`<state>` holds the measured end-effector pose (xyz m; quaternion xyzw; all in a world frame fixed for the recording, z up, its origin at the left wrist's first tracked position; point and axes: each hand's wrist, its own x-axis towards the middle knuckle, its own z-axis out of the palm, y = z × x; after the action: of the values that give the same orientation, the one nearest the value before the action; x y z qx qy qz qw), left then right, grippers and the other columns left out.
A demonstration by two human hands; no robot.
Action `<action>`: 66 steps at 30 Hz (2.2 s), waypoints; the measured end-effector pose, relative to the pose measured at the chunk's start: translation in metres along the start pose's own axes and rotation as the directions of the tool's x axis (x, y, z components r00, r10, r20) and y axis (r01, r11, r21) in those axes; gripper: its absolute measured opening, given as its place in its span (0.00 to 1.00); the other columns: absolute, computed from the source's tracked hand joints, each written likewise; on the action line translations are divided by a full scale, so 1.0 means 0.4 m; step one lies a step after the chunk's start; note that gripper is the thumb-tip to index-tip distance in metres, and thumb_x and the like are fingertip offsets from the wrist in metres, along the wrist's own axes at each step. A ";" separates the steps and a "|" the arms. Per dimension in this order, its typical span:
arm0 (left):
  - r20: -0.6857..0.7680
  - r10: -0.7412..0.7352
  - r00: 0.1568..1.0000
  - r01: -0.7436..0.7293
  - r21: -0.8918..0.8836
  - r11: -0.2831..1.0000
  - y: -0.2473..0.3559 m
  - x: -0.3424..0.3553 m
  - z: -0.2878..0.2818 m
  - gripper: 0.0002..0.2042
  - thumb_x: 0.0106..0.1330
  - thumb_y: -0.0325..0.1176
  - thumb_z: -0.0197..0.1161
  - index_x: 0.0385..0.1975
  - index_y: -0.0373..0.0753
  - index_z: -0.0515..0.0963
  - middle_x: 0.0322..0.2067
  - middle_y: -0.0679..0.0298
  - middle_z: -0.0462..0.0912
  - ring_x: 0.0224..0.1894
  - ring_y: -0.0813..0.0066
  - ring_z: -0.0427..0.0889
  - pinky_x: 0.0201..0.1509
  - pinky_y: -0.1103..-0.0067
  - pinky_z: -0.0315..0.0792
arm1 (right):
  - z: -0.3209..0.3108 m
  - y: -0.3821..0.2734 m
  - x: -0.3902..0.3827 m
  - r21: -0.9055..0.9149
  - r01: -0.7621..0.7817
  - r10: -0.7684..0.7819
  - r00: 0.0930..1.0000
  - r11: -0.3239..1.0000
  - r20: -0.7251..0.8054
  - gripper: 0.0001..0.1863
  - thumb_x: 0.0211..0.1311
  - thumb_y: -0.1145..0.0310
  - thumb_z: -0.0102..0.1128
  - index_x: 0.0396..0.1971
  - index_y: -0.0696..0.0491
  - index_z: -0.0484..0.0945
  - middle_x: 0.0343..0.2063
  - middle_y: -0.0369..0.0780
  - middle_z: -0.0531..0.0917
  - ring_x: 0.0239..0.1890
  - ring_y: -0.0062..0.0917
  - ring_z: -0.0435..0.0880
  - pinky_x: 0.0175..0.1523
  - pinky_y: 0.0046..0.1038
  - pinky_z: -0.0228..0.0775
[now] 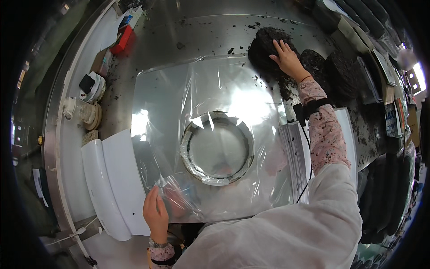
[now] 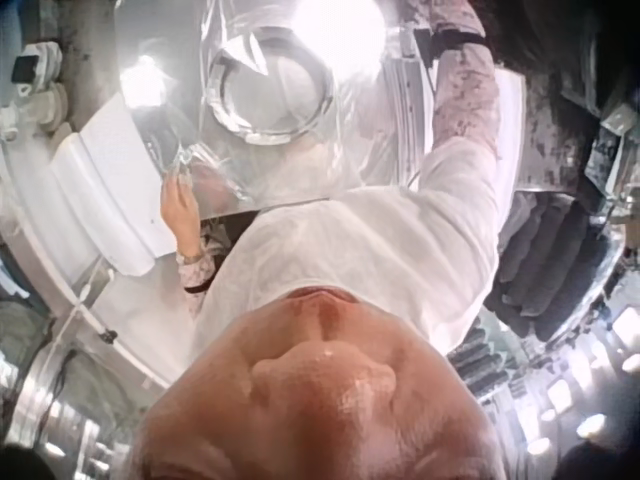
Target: The person places a dark, granular food substance into a round metal mold on a stainless steel table. They press the substance down by hand, cover it with plastic wrap, and then place a white paper label on top. The person repeats this process for multiple units, stacking the finished items to the side.
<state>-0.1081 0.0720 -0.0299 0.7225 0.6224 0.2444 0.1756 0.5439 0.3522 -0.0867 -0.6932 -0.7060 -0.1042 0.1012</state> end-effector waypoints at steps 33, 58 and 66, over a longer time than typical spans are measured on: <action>-0.212 0.131 0.968 -0.200 -0.344 0.917 0.094 0.012 -0.030 0.13 0.74 0.21 0.56 0.54 0.31 0.81 0.48 0.53 0.87 0.47 0.66 0.88 0.51 0.75 0.80 | -0.341 -0.450 -0.350 -0.025 0.526 -0.506 0.801 0.850 -0.320 0.39 0.61 0.83 0.54 0.76 0.52 0.62 0.77 0.48 0.59 0.80 0.43 0.56 0.81 0.50 0.44; 0.602 0.402 0.690 -0.605 0.176 0.777 0.252 0.315 0.216 0.58 0.48 0.60 0.81 0.63 0.12 0.60 0.55 0.42 0.68 0.52 0.45 0.74 0.59 0.63 0.75 | -0.289 -0.753 -0.416 0.257 0.466 -0.529 0.792 0.846 0.305 0.61 0.44 0.50 0.82 0.71 0.72 0.58 0.66 0.61 0.65 0.57 0.50 0.74 0.64 0.39 0.70; 0.655 0.289 0.698 -0.556 0.242 0.795 0.230 0.327 0.308 0.56 0.46 0.64 0.80 0.58 0.14 0.66 0.55 0.42 0.68 0.51 0.41 0.77 0.57 0.63 0.78 | -0.167 -0.750 -0.419 0.247 0.473 -0.533 0.758 0.846 0.375 0.63 0.39 0.48 0.84 0.69 0.72 0.60 0.65 0.59 0.68 0.56 0.51 0.75 0.62 0.40 0.72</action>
<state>0.0509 0.1920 -0.0619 0.9073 0.3857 -0.0976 0.1358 0.2470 0.1673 -0.0728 -0.4742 -0.8761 0.0763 -0.0413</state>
